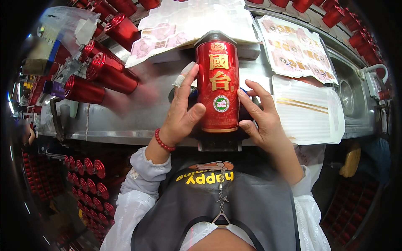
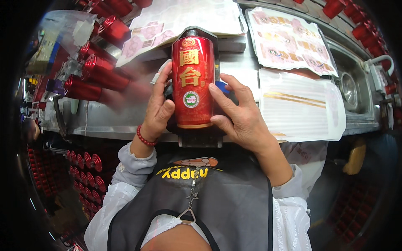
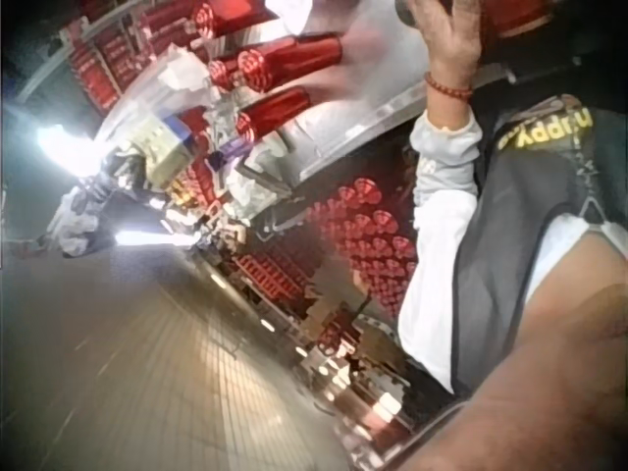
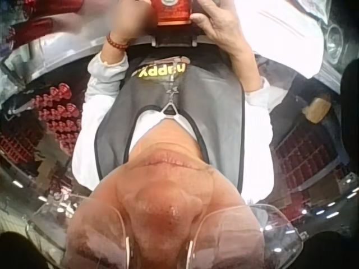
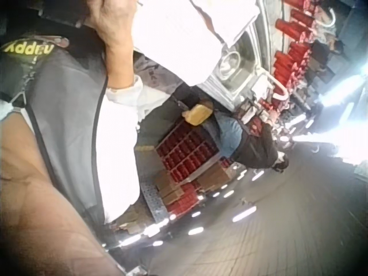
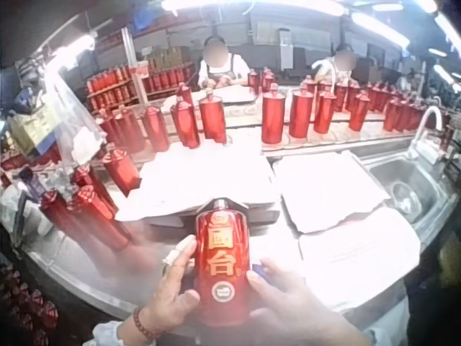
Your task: The person cleans a red cylindrical can by hand using a green sponge and a wooden stick. They wipe the can's surface, rotate it, and use the stick to clean the bottom edge, repeating the process on multiple cans.
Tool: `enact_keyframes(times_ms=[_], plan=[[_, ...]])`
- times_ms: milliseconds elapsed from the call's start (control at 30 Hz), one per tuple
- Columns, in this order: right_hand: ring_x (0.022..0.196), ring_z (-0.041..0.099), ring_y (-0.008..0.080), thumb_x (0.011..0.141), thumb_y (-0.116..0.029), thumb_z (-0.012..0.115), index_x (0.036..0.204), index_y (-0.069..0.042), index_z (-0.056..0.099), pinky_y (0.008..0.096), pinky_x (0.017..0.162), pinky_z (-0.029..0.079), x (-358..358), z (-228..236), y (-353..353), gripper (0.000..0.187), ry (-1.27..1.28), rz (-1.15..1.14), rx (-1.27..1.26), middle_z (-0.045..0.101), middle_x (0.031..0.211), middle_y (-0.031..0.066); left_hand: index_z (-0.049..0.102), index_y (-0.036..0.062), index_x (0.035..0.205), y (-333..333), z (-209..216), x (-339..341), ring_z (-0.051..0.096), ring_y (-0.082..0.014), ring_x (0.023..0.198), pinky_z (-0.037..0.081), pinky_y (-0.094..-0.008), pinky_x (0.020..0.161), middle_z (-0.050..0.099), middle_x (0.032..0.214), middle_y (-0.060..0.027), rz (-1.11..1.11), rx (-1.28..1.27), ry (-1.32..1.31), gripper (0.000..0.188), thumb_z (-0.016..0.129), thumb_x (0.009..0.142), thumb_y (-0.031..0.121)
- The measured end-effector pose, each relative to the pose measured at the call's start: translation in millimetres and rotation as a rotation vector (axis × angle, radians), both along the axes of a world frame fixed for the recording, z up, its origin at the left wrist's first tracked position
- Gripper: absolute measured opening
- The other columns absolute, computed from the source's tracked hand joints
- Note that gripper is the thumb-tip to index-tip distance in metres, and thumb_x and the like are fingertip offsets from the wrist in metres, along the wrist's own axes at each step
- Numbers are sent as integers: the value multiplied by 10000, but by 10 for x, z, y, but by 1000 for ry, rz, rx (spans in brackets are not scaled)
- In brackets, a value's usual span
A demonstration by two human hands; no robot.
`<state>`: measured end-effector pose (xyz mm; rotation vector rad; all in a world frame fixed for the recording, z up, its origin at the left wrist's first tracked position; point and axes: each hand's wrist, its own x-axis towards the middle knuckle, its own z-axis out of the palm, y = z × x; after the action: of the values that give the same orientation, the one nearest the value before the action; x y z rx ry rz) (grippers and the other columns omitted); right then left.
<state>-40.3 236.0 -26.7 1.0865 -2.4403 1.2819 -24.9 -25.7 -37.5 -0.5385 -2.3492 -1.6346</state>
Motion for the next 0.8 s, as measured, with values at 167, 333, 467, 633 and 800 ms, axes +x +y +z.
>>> enact_keyframes(times_ms=[167,333,467,633,800], plan=[[1201,546,356,928,-304,731,1444,-69,584,447,1045,467,24,-35,32,586,-3,-3,0,469,1481,212,278,-7,1598,27,-105,-23,320,-311,1505,224,-414,1236,342,1617,-204,-16,127,-66,831,565,1027,523],[1192,547,330,943,-259,721,1442,-59,584,437,1047,467,62,-24,-28,555,-69,44,-79,460,1487,204,253,11,1610,-6,-137,-33,320,-299,1504,236,-411,1234,320,1630,-188,-60,99,-27,822,570,1032,500],[1159,567,331,913,-182,745,1447,-50,573,432,1029,484,71,-14,-66,577,-73,39,-69,459,1480,217,243,12,1613,-5,-121,-18,324,-306,1503,242,-413,1231,311,1633,-192,-58,100,-58,852,581,1019,520],[1173,594,359,870,-106,767,1449,-25,556,433,1020,498,55,121,-6,621,-9,6,-7,468,1481,246,408,-17,1529,18,-22,60,404,-367,1423,268,-470,1195,455,1542,-214,119,-137,232,821,525,1006,605],[1144,676,386,841,80,696,1383,23,563,402,942,562,-198,293,135,561,120,-85,-51,653,1277,252,642,98,1388,76,429,111,419,-319,1346,232,-506,1171,645,1389,-100,-2,-726,500,700,422,1018,651]])
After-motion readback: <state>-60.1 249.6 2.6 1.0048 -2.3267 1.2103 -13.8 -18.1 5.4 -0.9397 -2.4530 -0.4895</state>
